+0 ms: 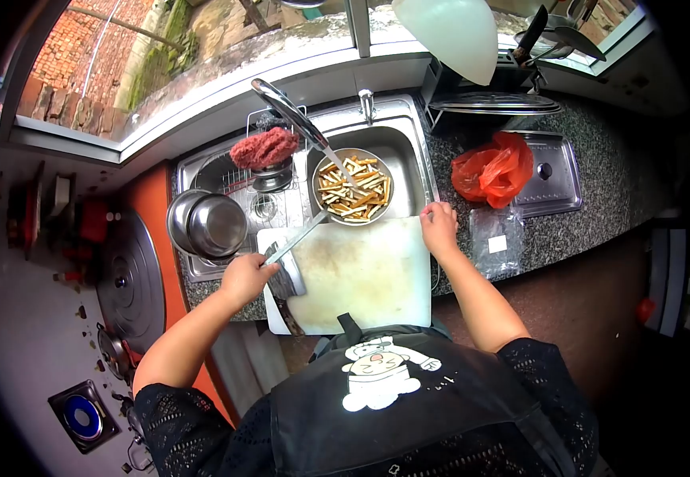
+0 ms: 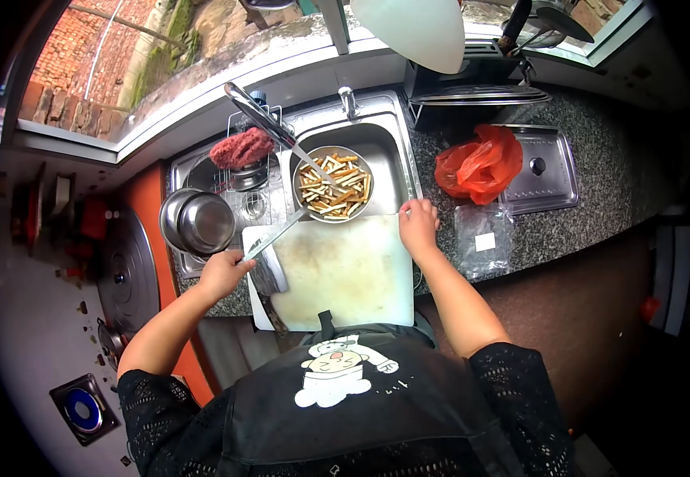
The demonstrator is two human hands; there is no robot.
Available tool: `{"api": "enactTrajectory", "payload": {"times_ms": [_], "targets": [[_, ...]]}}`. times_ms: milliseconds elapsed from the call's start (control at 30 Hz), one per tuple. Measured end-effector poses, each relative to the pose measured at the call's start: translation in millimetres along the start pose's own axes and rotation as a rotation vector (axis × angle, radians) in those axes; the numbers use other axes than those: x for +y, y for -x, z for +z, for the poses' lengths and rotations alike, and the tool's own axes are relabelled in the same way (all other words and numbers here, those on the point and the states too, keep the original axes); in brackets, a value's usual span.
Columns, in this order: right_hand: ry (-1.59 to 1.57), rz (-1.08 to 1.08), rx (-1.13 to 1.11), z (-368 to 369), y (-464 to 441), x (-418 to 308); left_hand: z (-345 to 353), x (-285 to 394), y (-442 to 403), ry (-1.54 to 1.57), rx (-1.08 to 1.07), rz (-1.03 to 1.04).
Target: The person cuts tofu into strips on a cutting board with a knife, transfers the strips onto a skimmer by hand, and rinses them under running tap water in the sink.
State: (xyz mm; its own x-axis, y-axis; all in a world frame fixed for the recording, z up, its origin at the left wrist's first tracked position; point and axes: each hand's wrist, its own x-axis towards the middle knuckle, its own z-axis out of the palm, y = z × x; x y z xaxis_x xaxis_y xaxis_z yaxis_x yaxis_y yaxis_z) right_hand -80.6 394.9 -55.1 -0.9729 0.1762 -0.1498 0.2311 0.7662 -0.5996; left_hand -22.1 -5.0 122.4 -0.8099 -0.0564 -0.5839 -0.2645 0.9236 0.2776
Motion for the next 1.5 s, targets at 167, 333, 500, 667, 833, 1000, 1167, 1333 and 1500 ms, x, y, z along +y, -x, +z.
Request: {"api": "enactTrajectory", "payload": {"times_ms": [167, 333, 500, 667, 833, 1000, 1167, 1333, 1500], "targets": [[-0.001, -0.012, 0.015, 2, -2, 8, 3, 0, 7, 0.010, 0.007, -0.028], [0.025, 0.002, -0.011, 6, 0, 6, 14, 9, -10, -0.046, 0.026, 0.029], [0.027, -0.043, 0.009, 8, 0, 11, 24, 21, -17, -0.035, 0.026, 0.084], [0.030, -0.023, 0.027, 4, -2, 19, 11, 31, 0, -0.021, -0.030, 0.092], [0.018, 0.015, 0.015, 0, -3, 24, -3, 29, 19, -0.044, -0.074, 0.042], [0.031, 0.030, 0.018, 3, -3, 30, -12, 21, 39, -0.024, -0.056, 0.002], [0.039, 0.034, 0.021, 1, -5, 37, -18, 8, 52, -0.009, -0.026, -0.053], [0.029, 0.048, 0.011, -3, -6, 38, -9, -8, 46, 0.033, 0.013, -0.098], [0.034, 0.039, 0.025, -10, -7, 42, 5, -13, 18, 0.069, 0.062, -0.126]]}}
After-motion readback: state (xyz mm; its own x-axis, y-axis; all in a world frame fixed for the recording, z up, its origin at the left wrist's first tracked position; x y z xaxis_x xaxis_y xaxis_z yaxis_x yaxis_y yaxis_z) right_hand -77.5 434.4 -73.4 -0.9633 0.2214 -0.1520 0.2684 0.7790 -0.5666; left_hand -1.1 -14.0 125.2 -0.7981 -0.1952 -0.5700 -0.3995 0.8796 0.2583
